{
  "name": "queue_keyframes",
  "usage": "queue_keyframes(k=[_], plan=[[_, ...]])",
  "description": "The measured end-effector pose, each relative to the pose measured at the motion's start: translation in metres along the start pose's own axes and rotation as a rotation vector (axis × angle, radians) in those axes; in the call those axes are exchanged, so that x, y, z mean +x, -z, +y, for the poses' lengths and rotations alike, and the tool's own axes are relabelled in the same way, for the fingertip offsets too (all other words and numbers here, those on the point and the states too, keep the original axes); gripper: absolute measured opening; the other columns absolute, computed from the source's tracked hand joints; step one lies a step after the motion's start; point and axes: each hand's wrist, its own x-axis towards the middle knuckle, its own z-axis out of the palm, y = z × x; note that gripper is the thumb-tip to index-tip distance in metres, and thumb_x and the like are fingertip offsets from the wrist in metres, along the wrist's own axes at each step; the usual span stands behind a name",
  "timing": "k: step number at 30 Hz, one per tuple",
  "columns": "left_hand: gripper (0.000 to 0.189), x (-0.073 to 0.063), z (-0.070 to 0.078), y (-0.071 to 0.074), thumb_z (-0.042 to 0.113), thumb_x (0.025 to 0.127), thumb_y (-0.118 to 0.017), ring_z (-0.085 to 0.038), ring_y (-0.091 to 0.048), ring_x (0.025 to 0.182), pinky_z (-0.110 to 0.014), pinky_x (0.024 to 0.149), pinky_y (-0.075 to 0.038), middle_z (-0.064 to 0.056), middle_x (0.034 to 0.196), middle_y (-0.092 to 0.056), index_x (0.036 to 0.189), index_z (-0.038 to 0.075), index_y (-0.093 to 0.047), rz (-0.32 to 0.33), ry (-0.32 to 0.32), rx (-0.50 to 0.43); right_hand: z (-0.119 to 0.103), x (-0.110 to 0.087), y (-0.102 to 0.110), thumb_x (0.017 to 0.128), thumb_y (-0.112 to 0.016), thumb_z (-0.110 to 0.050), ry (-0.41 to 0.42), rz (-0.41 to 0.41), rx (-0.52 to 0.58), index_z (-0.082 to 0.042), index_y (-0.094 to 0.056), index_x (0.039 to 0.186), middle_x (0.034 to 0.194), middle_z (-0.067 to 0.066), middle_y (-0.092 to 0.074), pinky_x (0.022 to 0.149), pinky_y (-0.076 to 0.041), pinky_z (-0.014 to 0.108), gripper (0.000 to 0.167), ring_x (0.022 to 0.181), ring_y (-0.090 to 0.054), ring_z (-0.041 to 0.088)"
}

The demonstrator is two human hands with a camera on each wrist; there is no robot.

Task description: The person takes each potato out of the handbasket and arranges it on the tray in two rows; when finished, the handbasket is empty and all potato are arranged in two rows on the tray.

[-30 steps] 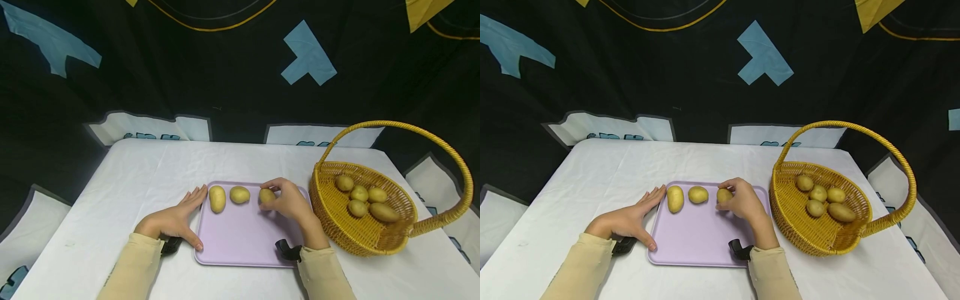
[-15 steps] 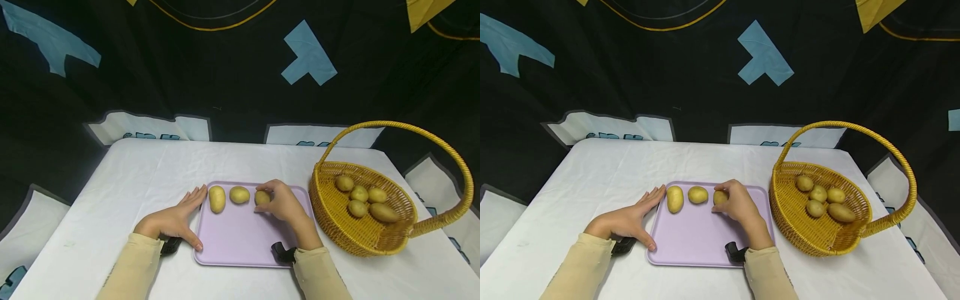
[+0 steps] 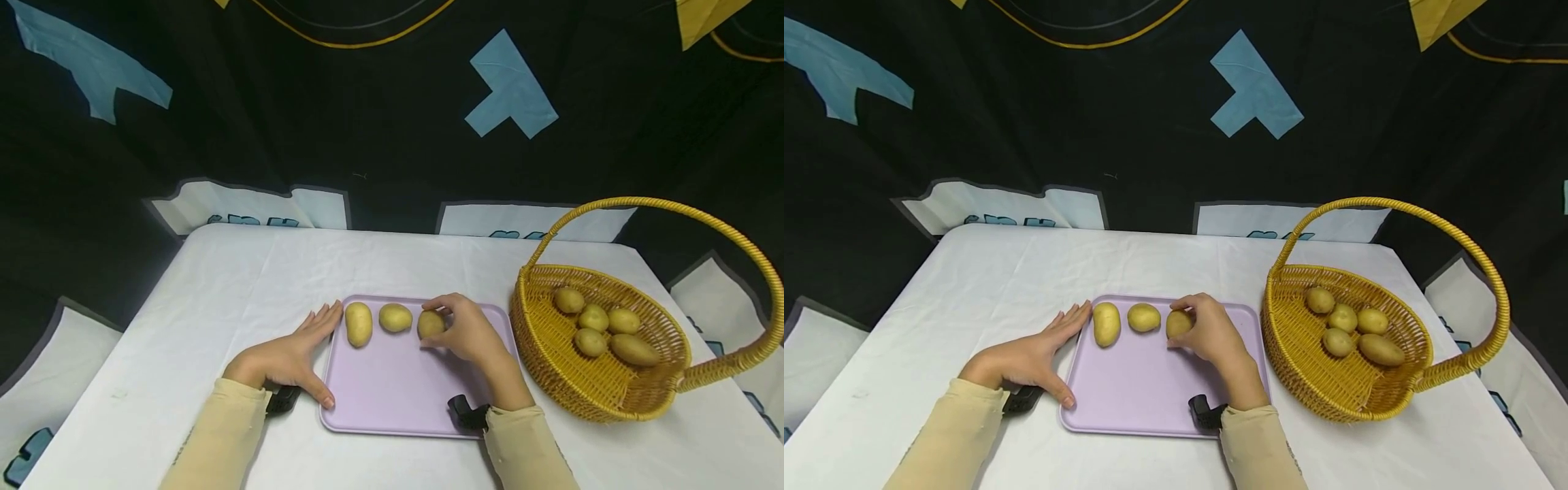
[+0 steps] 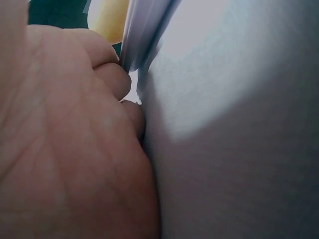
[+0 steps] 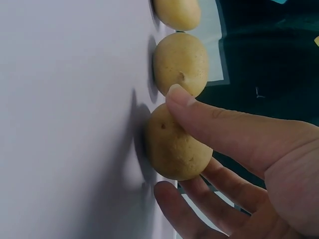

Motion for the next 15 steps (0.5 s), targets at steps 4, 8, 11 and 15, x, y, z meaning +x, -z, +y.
queue_keyframes(k=[4, 8, 11, 15], plan=[[0.153, 0.0011, 0.0008, 0.0011, 0.045, 0.052, -0.098, -0.044, 0.013, 0.148, -0.062, 0.117, 0.002, -0.015, 0.167, 0.01, 0.162, 0.009, 0.001, -0.001, -0.007, 0.004, -0.0008, -0.0001, 0.0011, 0.066, -0.094, -0.007, -0.001, 0.001, 0.006, -0.007, -0.073, 0.116, 0.119, 0.01, -0.066, 0.097, -0.05, 0.046, 0.054, 0.11, -0.061, 0.03], [0.152, 0.0005, 0.001, 0.0008, 0.045, 0.053, -0.098, -0.045, 0.013, 0.148, -0.063, 0.117, 0.001, -0.015, 0.167, 0.011, 0.162, 0.009, 0.002, -0.006, -0.006, 0.011, -0.001, -0.0007, 0.001, 0.065, -0.094, -0.006, -0.008, -0.008, 0.017, -0.008, -0.073, 0.115, 0.117, 0.01, -0.066, 0.095, -0.051, 0.045, 0.054, 0.107, -0.061, 0.029], [0.153, -0.0003, 0.0006, 0.0002, 0.044, 0.053, -0.098, -0.045, 0.013, 0.148, -0.063, 0.117, 0.001, -0.016, 0.167, 0.01, 0.162, 0.009, 0.002, -0.003, -0.004, 0.01, -0.0013, -0.0012, 0.001, 0.064, -0.094, -0.005, -0.004, -0.013, 0.024, -0.007, -0.073, 0.116, 0.116, 0.011, -0.066, 0.094, -0.051, 0.045, 0.056, 0.106, -0.062, 0.028], [0.153, -0.0003, 0.0007, -0.0002, 0.044, 0.052, -0.098, -0.046, 0.013, 0.148, -0.063, 0.117, 0.002, -0.016, 0.167, 0.01, 0.162, 0.008, 0.002, 0.004, -0.01, 0.005, -0.0007, -0.0005, 0.0029, 0.065, -0.094, -0.006, -0.002, -0.01, 0.011, -0.008, -0.072, 0.119, 0.118, 0.011, -0.066, 0.094, -0.052, 0.046, 0.059, 0.107, -0.062, 0.028]])
